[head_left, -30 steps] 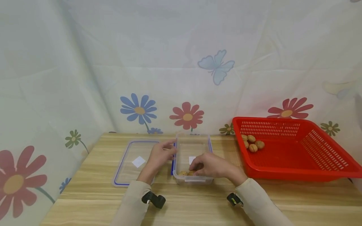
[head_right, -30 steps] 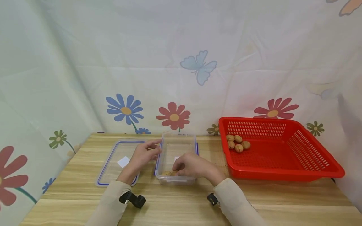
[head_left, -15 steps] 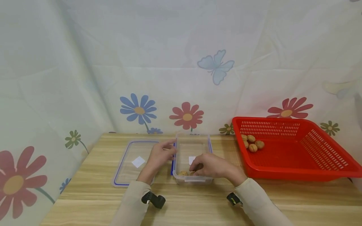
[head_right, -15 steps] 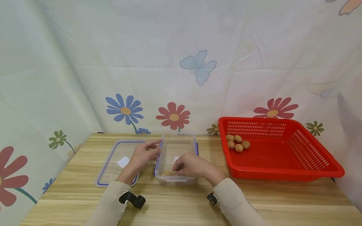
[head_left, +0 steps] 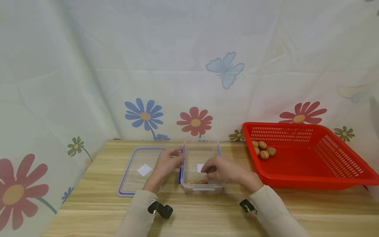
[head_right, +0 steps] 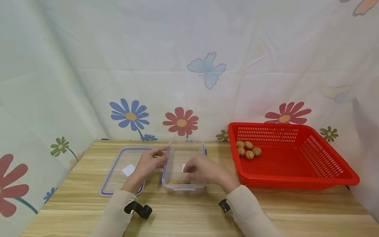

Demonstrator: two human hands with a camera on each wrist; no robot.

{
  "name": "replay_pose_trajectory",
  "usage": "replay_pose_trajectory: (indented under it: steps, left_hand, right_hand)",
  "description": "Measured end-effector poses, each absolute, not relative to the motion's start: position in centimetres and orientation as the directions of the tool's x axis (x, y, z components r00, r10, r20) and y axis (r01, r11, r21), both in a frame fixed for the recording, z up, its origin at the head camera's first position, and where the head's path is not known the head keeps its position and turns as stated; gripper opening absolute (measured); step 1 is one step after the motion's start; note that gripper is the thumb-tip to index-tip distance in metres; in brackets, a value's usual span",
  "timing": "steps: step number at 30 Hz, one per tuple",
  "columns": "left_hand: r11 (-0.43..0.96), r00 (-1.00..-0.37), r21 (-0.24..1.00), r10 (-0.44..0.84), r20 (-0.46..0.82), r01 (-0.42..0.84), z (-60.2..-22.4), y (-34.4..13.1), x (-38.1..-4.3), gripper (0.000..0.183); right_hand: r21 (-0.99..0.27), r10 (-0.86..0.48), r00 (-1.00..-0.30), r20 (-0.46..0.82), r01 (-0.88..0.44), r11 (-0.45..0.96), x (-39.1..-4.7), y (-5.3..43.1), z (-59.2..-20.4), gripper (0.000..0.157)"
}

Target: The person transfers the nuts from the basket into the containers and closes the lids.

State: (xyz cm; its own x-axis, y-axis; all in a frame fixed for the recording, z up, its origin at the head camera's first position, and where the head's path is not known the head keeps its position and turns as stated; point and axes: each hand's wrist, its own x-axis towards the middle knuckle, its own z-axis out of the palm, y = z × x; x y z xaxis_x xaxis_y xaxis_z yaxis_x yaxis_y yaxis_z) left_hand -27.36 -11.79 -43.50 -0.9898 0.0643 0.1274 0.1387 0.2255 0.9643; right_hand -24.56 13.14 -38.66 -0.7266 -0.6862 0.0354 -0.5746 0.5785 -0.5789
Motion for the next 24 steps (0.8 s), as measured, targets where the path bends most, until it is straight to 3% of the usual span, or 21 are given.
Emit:
replay_pose_trajectory:
  steps: [24]
  left_hand:
    - [0.185,-0.987,0.97,0.056,0.148,0.156,-43.3,-11.8,-27.2,0.044]
  right_hand:
    - [-0.59,-0.513,-0.831,0.217,-0.53,0.609,-23.2,17.9,-33.9,0.025]
